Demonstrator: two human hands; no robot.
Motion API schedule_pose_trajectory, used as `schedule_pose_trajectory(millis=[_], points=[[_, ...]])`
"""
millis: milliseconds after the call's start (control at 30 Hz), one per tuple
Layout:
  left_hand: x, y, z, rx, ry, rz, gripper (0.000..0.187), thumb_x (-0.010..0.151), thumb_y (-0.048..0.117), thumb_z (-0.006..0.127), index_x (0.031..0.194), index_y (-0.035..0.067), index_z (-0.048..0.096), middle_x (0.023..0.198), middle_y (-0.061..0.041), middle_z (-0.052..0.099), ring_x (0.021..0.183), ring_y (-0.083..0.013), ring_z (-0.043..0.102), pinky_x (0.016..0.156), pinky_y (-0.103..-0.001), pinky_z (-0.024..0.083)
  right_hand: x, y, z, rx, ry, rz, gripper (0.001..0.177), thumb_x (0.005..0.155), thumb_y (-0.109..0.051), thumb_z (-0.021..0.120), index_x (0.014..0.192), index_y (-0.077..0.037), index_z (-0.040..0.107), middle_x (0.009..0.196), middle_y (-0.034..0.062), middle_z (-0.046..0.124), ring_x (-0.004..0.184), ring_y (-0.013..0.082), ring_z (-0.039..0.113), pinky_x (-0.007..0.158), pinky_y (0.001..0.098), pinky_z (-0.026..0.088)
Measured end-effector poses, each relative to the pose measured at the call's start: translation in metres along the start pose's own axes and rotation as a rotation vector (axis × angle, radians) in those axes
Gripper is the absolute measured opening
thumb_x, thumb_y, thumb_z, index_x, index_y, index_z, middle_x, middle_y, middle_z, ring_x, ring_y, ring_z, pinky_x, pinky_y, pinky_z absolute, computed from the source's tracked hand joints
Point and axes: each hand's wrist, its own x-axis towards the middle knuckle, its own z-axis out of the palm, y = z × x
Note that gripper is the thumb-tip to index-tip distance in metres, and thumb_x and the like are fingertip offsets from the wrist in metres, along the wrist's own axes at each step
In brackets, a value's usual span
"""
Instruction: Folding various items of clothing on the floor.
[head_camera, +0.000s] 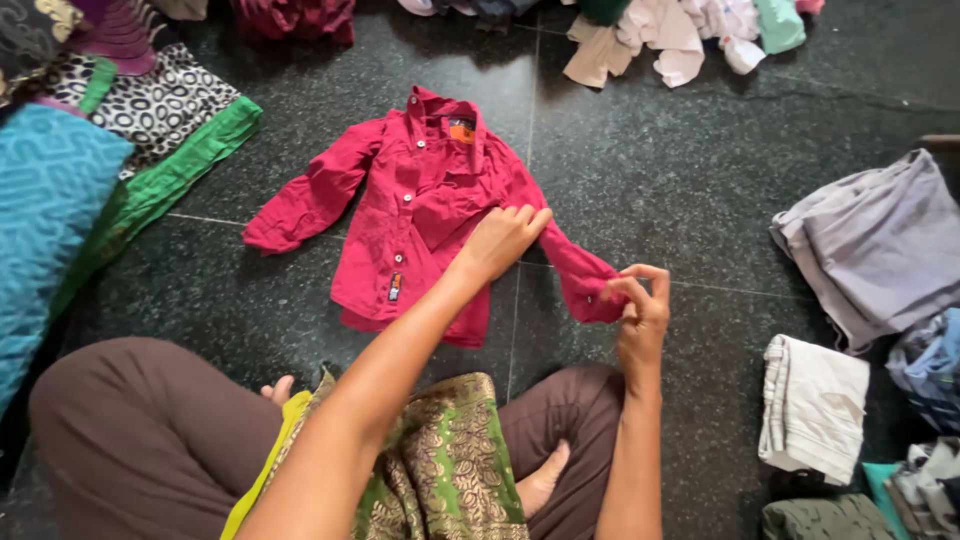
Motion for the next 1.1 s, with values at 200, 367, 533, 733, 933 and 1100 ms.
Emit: schedule_pose_trajectory(millis=[200,367,533,733,933,1100], points=[[-0.006,-0.011,0.028,-0.107,-0.047,0.008,0.022,0.092,0.01,0.058,0.114,0.008,0.061,0.098,-0.012,0.064,0.093,-0.0289,0.067,0.07,-0.04,0.059,-0.013,0.067,0.002,-0.02,0.182,0.134,0.028,0.09,0.018,0.05,0.096,-0.003,0.066,0.095,0.0036,0.065,0.088,0.0109,0.065,0.078,0.0256,0.051],[-0.002,-0.016,0.006,-0.257,-0.088,-0.06,0.025,0.078,0.008,0.063,0.102,0.005,0.062,0.102,-0.014,0.064,0.1,-0.0335,0.065,0.083,-0.045,0.055,-0.024,0.084,0.007,-0.161,0.02,0.421,0.027,0.091,0.012,0.061,0.113,-0.003,0.06,0.093,0.0075,0.065,0.08,0.0129,0.063,0.068,0.0269,0.052],[0.025,-0.041,0.042,-0.275,0.008,-0.168,0.031,0.088,0.006,0.059,0.119,0.005,0.062,0.124,-0.014,0.062,0.126,-0.0341,0.057,0.11,-0.047,0.045,-0.018,0.075,0.01,0.127,-0.023,0.726,0.052,0.081,0.01,0.068,0.125,-0.013,0.055,0.096,0.0052,0.064,0.078,0.0126,0.066,0.062,0.029,0.056],[0.031,-0.061,0.059,-0.076,-0.13,-0.335,0.055,0.1,0.039,0.046,0.153,0.024,0.043,0.165,-0.01,0.028,0.153,-0.0384,0.018,0.12,-0.063,0.01,-0.023,0.092,0.011,0.474,-0.13,0.719,0.017,0.098,0.0,0.055,0.114,-0.003,0.061,0.097,0.004,0.064,0.081,0.0114,0.07,0.067,0.0304,0.064],[0.019,-0.065,0.058,-0.026,-0.149,-0.389,0.064,0.104,0.059,0.037,0.161,0.03,0.033,0.171,-0.006,0.02,0.157,-0.036,0.01,0.124,-0.061,0.005,-0.03,0.103,-0.009,0.639,0.093,0.769,0.016,0.098,0.0,0.047,0.107,-0.009,0.057,0.089,-0.0002,0.061,0.07,0.0064,0.059,0.067,0.0263,0.056],[0.02,-0.067,0.06,0.006,-0.078,-0.384,0.064,0.105,0.059,0.039,0.162,0.029,0.035,0.171,-0.006,0.022,0.158,-0.035,0.012,0.125,-0.061,0.006,-0.022,0.104,-0.011,0.42,0.157,0.681,0.008,0.104,-0.003,0.053,0.107,-0.004,0.06,0.083,0.0019,0.063,0.062,0.0088,0.056,0.058,0.0287,0.055]])
